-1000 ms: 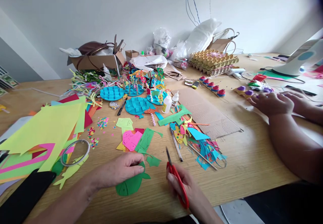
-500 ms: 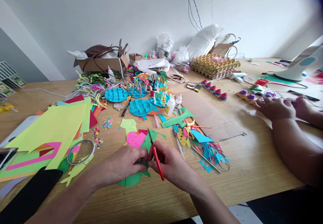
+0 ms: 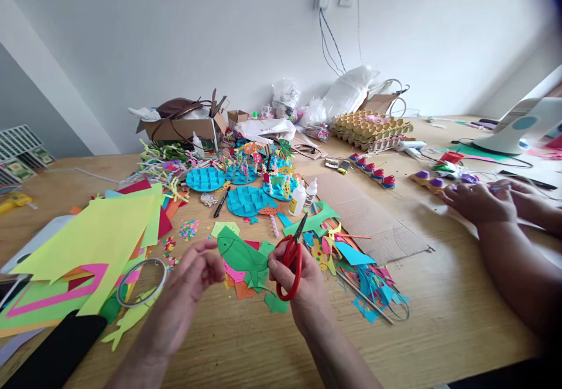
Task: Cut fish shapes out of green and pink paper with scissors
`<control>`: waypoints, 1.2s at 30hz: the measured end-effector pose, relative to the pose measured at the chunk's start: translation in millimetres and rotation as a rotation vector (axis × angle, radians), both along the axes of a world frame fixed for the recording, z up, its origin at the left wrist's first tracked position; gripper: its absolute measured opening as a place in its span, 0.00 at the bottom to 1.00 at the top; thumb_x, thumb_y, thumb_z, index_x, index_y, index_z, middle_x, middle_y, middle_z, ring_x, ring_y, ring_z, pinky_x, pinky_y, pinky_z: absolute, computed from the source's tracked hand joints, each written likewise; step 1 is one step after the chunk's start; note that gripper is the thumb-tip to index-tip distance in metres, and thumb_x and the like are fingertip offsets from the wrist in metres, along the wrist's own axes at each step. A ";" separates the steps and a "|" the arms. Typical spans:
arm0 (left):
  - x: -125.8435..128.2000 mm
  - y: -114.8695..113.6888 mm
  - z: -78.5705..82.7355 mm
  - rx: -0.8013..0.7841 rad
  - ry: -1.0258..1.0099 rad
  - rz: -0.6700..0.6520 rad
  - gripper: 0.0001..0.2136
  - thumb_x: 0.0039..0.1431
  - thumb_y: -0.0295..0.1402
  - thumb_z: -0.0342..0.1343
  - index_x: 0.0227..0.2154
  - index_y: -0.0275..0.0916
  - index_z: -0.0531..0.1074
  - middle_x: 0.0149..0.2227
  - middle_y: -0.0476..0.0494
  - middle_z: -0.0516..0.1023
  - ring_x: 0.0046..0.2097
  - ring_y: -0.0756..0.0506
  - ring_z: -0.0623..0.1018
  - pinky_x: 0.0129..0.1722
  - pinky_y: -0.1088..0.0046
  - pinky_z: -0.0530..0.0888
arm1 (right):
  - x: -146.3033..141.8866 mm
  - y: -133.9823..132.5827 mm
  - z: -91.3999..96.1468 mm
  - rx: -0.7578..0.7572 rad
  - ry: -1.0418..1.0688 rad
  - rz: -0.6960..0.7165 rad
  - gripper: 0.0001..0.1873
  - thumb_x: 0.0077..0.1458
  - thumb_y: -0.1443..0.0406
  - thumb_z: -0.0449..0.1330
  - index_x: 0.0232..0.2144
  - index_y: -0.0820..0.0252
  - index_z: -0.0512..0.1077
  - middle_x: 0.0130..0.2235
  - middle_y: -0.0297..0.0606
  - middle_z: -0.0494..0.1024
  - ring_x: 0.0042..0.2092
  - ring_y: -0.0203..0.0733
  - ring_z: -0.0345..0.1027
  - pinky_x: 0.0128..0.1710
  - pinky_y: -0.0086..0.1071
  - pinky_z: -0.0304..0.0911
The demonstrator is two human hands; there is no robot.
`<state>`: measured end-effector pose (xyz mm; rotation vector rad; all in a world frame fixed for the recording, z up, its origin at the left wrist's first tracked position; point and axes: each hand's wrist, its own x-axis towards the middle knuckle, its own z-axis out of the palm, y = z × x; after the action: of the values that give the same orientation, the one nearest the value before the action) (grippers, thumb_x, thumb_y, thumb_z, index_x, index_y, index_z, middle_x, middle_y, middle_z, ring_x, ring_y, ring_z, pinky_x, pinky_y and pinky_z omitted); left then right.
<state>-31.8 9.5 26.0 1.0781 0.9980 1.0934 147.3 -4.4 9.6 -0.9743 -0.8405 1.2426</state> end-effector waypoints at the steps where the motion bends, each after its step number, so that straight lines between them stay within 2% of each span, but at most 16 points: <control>1: 7.1 -3.7 -4.6 -0.007 0.001 -0.020 0.14 0.55 0.45 0.50 0.39 0.42 0.68 0.29 0.49 0.72 0.34 0.46 0.71 0.36 0.69 0.69 | -5.3 0.3 -1.5 0.004 0.017 -0.008 0.09 0.43 0.65 0.63 0.26 0.59 0.64 0.24 0.29 0.68 0.24 0.33 0.59 0.24 0.26 0.57; 4: 25.4 -8.8 -11.1 0.041 0.075 -0.101 0.14 0.55 0.44 0.50 0.36 0.40 0.71 0.32 0.46 0.76 0.37 0.43 0.72 0.39 0.68 0.69 | -18.5 0.5 -4.8 0.020 0.045 -0.006 0.10 0.43 0.63 0.63 0.25 0.60 0.65 0.24 0.30 0.67 0.24 0.33 0.59 0.24 0.26 0.57; 6: 31.2 -7.1 -9.4 0.047 0.152 -0.065 0.11 0.53 0.42 0.53 0.33 0.40 0.73 0.32 0.46 0.78 0.39 0.42 0.73 0.41 0.68 0.68 | -22.8 0.0 -5.0 0.016 0.051 0.021 0.11 0.43 0.62 0.63 0.25 0.60 0.65 0.24 0.30 0.67 0.24 0.33 0.59 0.24 0.26 0.57; 9: 30.5 -1.1 -1.6 0.082 0.287 -0.024 0.09 0.52 0.39 0.53 0.28 0.40 0.73 0.31 0.47 0.79 0.37 0.42 0.74 0.40 0.68 0.69 | -21.6 -0.8 -2.1 -0.005 0.027 0.095 0.12 0.42 0.61 0.63 0.25 0.60 0.64 0.23 0.29 0.65 0.24 0.33 0.58 0.24 0.26 0.56; 14: 21.1 5.8 10.5 0.150 0.405 -0.153 0.09 0.53 0.36 0.51 0.31 0.39 0.74 0.33 0.48 0.79 0.37 0.42 0.75 0.42 0.69 0.69 | -14.1 0.7 7.7 -0.046 -0.072 0.211 0.12 0.40 0.63 0.62 0.23 0.59 0.61 0.21 0.27 0.64 0.23 0.32 0.56 0.22 0.25 0.53; 19: 20.5 3.4 13.5 0.130 0.377 -0.159 0.10 0.54 0.36 0.51 0.31 0.37 0.73 0.32 0.48 0.79 0.36 0.43 0.75 0.40 0.71 0.70 | -17.6 2.7 11.5 -0.047 -0.059 0.188 0.12 0.40 0.63 0.62 0.23 0.59 0.61 0.21 0.27 0.64 0.22 0.31 0.56 0.21 0.25 0.52; 25: 23.7 2.1 7.0 0.086 0.258 -0.156 0.08 0.53 0.35 0.52 0.31 0.37 0.73 0.34 0.48 0.80 0.39 0.43 0.76 0.44 0.71 0.69 | -23.3 0.7 10.7 -0.035 -0.039 0.161 0.13 0.42 0.61 0.62 0.25 0.59 0.62 0.23 0.28 0.65 0.23 0.32 0.58 0.23 0.25 0.55; 28: 18.8 3.7 4.5 0.077 0.210 -0.076 0.07 0.52 0.33 0.53 0.29 0.37 0.73 0.31 0.49 0.80 0.37 0.45 0.76 0.41 0.72 0.70 | -18.2 -5.3 9.6 -0.019 -0.170 0.249 0.11 0.47 0.59 0.58 0.25 0.60 0.61 0.22 0.29 0.64 0.23 0.33 0.57 0.23 0.26 0.55; 31: 13.8 3.3 6.1 0.054 0.167 0.054 0.05 0.50 0.32 0.55 0.25 0.37 0.73 0.25 0.50 0.78 0.31 0.47 0.75 0.35 0.74 0.72 | -10.4 -15.1 4.5 0.040 -0.375 0.396 0.16 0.55 0.57 0.48 0.21 0.59 0.58 0.18 0.28 0.59 0.22 0.33 0.53 0.22 0.26 0.52; 33: 12.9 2.4 8.3 0.035 0.134 0.108 0.05 0.48 0.32 0.56 0.22 0.36 0.72 0.21 0.51 0.76 0.27 0.49 0.74 0.32 0.74 0.72 | -7.0 -21.6 -0.3 0.049 -0.512 0.457 0.16 0.56 0.58 0.47 0.20 0.59 0.56 0.19 0.27 0.57 0.22 0.33 0.52 0.22 0.26 0.49; 36: 14.3 2.3 11.2 0.002 0.090 0.111 0.05 0.47 0.31 0.56 0.21 0.36 0.72 0.19 0.51 0.76 0.24 0.50 0.74 0.28 0.75 0.73 | -6.6 -27.7 -5.2 0.056 -0.686 0.502 0.15 0.55 0.60 0.46 0.19 0.58 0.56 0.19 0.28 0.56 0.22 0.33 0.51 0.21 0.27 0.47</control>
<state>-17.5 11.7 37.2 1.0924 1.1400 1.1437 140.7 -32.1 4.4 -1.2071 -1.7278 1.2947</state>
